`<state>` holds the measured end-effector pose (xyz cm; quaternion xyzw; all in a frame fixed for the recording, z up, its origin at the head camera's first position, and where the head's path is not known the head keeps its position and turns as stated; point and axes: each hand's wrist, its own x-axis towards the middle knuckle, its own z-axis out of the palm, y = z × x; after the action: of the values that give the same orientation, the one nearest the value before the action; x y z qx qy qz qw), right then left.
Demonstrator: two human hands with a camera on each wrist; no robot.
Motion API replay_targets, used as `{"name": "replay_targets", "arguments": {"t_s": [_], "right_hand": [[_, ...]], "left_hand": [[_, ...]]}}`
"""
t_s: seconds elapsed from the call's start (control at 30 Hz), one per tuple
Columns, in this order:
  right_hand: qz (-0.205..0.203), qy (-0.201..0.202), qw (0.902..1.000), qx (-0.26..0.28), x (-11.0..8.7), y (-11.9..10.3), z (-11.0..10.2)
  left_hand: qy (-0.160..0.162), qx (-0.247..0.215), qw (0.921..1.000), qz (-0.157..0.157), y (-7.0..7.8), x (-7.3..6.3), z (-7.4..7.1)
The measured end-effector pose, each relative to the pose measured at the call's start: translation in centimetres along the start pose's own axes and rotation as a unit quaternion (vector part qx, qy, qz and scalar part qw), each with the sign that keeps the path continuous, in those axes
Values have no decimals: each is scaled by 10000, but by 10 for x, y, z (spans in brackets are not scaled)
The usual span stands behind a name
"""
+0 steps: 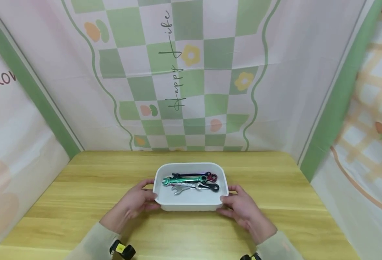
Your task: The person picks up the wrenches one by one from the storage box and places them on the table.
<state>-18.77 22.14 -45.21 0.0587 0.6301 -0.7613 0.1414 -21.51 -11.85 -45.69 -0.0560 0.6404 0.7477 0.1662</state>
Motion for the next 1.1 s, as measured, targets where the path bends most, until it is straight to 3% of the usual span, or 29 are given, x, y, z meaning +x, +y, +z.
{"name": "replay_targets", "arguments": {"t_s": [1.1], "right_hand": [[-33,-314,9992,-239,-6,6,3]], "left_hand": [[-288,-55,9995,105,-5,-15,-6]]}}
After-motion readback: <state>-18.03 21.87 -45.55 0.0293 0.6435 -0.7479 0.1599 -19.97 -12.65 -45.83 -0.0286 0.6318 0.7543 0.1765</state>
